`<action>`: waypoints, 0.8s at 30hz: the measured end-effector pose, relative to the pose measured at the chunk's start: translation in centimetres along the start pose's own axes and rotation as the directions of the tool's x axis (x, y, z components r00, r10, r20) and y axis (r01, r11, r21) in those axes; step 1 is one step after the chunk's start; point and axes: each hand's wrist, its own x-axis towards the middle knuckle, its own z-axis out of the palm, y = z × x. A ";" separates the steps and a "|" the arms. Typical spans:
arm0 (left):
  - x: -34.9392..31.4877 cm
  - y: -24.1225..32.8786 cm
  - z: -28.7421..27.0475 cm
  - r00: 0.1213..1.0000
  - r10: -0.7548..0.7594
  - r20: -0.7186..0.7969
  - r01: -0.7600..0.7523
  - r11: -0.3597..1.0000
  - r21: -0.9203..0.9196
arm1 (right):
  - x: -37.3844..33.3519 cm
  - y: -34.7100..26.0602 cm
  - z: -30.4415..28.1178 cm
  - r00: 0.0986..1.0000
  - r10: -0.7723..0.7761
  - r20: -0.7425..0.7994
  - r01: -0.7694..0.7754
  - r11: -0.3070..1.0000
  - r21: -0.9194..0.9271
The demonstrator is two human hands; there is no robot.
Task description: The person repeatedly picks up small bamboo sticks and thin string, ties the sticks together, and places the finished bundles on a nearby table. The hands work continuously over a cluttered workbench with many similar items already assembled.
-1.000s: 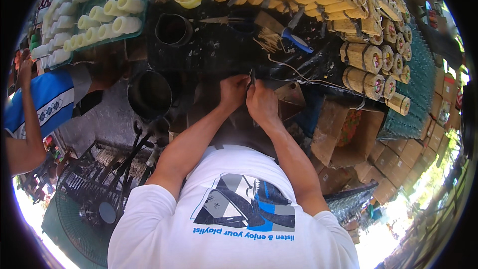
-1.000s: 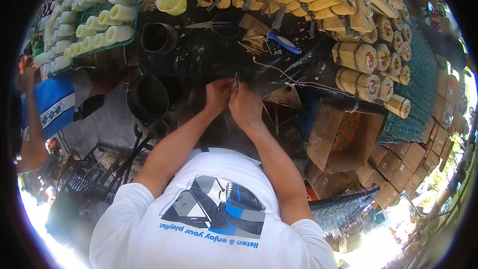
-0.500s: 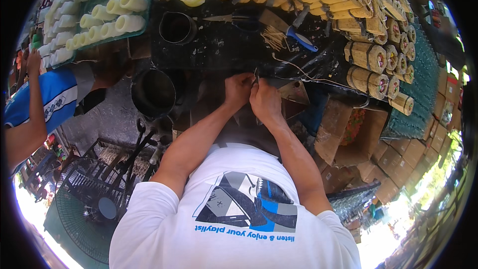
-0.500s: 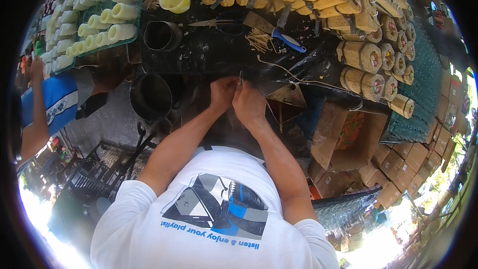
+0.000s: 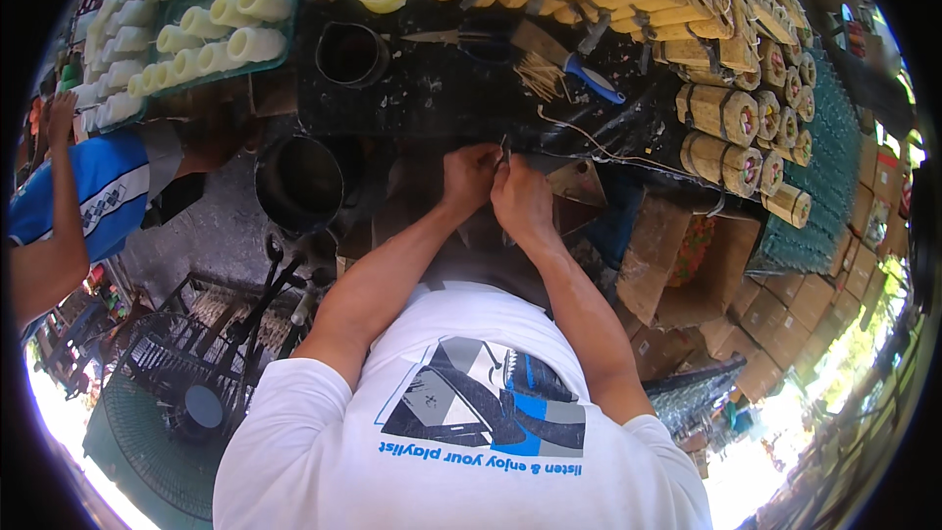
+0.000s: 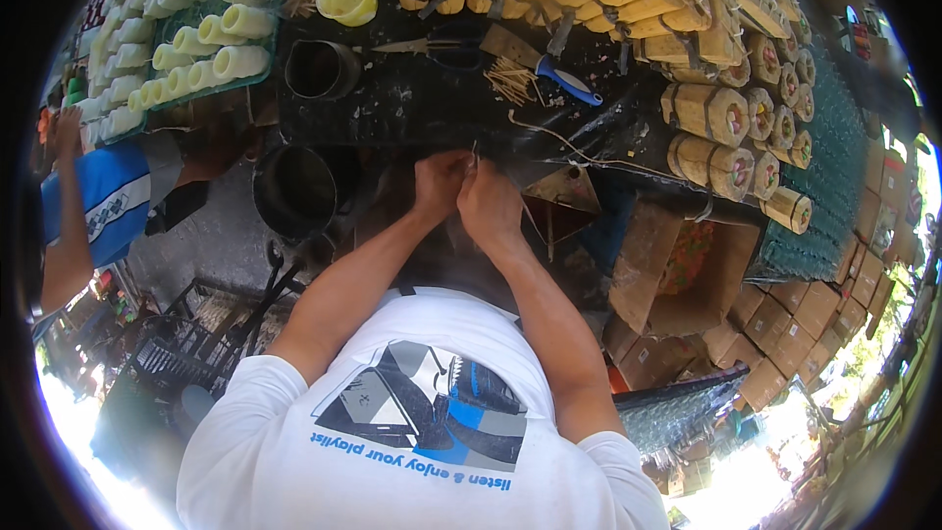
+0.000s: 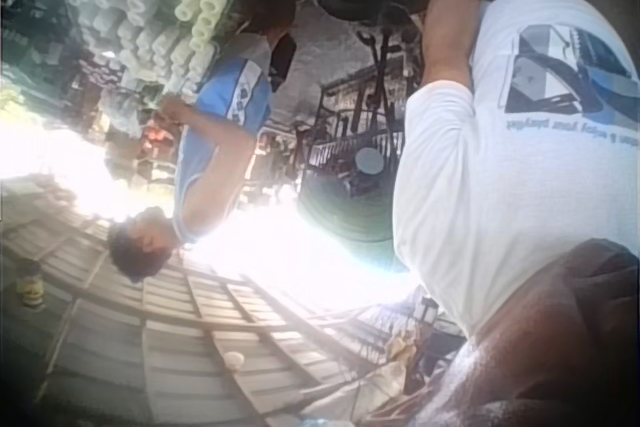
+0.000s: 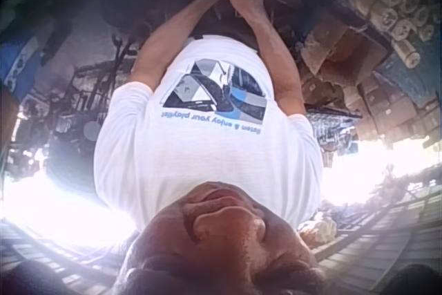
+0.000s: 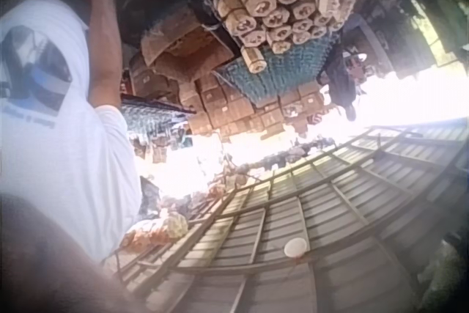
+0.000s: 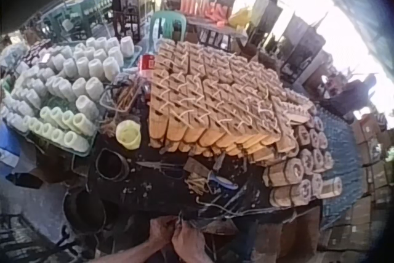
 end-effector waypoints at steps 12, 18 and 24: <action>0.1 -2.2 0.8 0.967 0.247 -0.056 -0.248 0.969 0.002 | 0.5 -1.4 -1.4 0.990 0.078 0.115 -0.084 0.995 0.048; 0.3 -2.1 0.7 0.946 0.321 -0.047 -0.318 0.945 0.071 | 0.8 0.3 -0.6 0.983 -0.131 0.127 0.140 0.988 -0.062; -0.1 -1.8 0.6 0.941 0.329 -0.073 -0.330 0.944 0.005 | 0.5 -1.1 -1.3 0.991 -0.041 0.125 0.047 0.998 -0.048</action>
